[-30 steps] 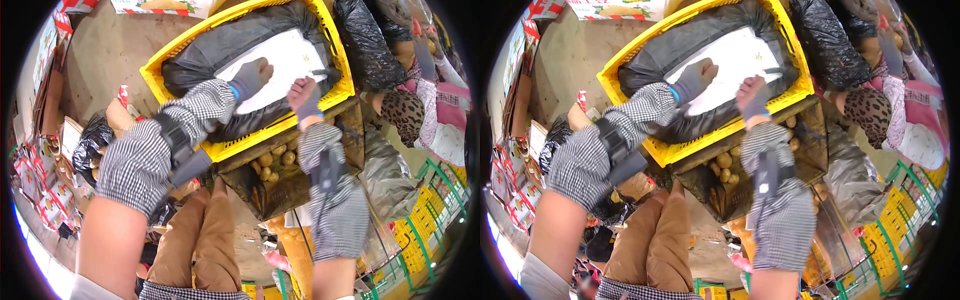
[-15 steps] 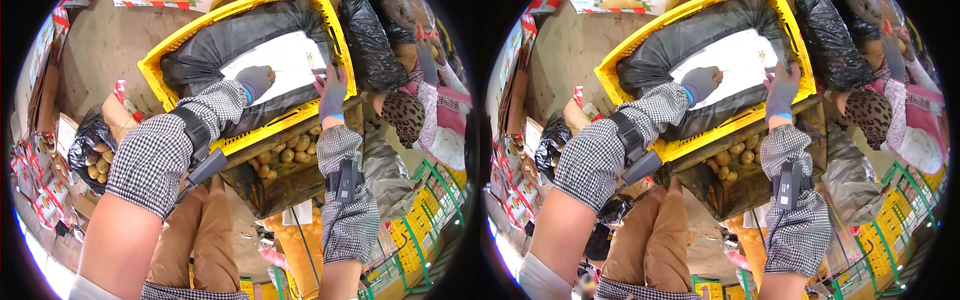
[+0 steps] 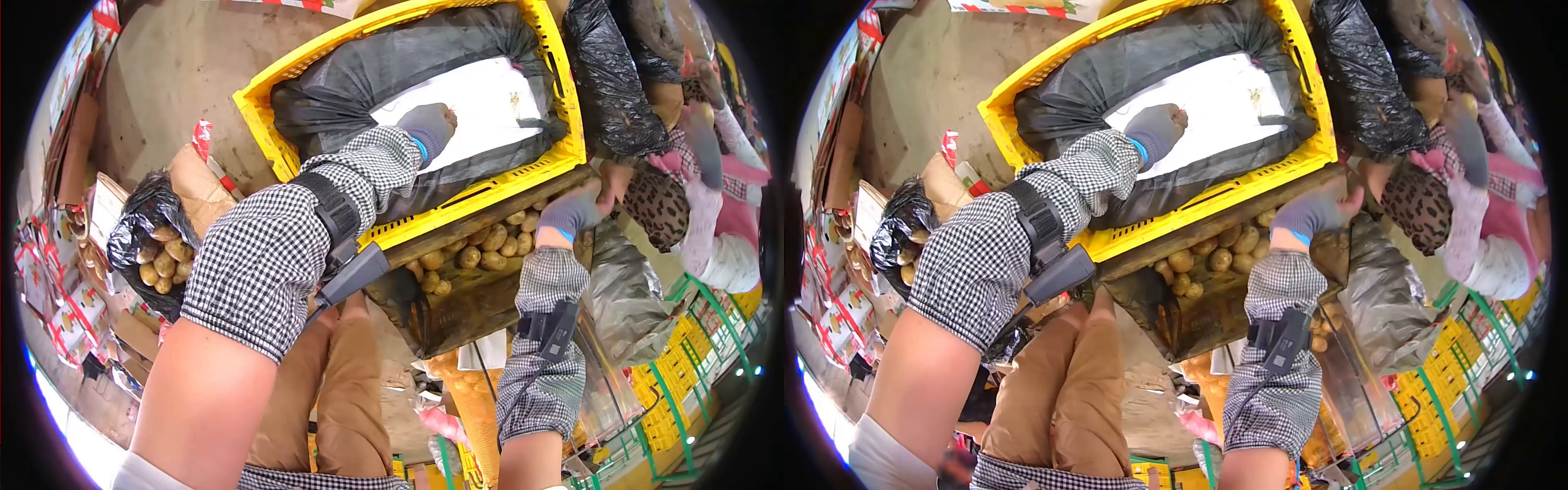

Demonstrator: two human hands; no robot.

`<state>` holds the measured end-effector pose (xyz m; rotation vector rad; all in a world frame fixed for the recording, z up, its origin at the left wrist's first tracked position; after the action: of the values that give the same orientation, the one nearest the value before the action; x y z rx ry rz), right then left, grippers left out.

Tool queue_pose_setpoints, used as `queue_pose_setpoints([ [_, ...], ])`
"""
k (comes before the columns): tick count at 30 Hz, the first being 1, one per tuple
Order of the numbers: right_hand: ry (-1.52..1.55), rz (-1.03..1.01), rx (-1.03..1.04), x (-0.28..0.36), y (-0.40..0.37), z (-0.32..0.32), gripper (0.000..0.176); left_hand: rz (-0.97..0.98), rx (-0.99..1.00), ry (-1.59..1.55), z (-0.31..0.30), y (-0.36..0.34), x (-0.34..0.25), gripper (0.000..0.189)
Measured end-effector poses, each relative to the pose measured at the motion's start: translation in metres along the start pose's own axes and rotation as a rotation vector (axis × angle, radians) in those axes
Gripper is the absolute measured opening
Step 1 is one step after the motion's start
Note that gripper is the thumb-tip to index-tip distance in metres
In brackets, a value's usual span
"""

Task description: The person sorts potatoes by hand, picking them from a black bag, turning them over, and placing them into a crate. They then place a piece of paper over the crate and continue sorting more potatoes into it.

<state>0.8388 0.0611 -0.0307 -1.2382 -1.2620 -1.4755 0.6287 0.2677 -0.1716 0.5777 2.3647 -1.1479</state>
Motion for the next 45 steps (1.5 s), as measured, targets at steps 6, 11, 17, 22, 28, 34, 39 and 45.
queue_pose_setpoints([
  [6, -0.383, 0.771, 0.779, -0.034, -0.121, 0.044, 0.025, 0.113, 0.004, 0.085, 0.001, -0.009, -0.013, 0.037],
  [11, -0.41, 1.004, 0.837, -0.087, -0.166, 0.088, 0.029, 0.244, 0.074, 0.117, 0.005, -0.014, -0.017, 0.032],
  [17, -0.145, 1.079, 0.799, -0.094, -0.168, 0.087, 0.015, 0.208, 0.059, -0.29, -0.006, -0.018, 0.005, 0.025],
  [22, -0.371, 0.887, 1.254, -0.092, -0.189, 0.106, 0.016, -0.004, 0.094, -1.031, -0.031, -0.011, 0.015, 0.02],
  [28, -0.486, 0.692, 1.5, -0.087, -0.195, 0.111, 0.022, 0.226, 0.064, -0.391, -0.061, 0.015, -0.029, 0.028],
  [34, -0.146, 1.131, 1.232, -0.085, -0.19, 0.097, 0.026, 0.436, -0.568, 0.175, -0.129, -0.005, -0.048, 0.059],
  [39, -0.018, 1.254, 1.164, -0.086, -0.193, 0.095, 0.024, 0.499, -0.132, 0.682, -0.076, -0.022, -0.031, 0.055],
  [45, -0.112, 1.239, 1.236, -0.084, -0.185, 0.089, 0.028, 0.698, -0.287, 0.685, -0.08, -0.047, -0.018, 0.02],
])
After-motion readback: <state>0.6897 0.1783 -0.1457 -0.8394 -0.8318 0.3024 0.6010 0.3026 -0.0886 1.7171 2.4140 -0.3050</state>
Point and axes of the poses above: each hand's wrist, its own y-axis towards the middle knuckle, its own z-axis out of the palm, x = y × z, the point moved 8 cm from there along y, towards the middle knuckle, and after that the axes turned 8 degrees about y, right-handed, at the moved point
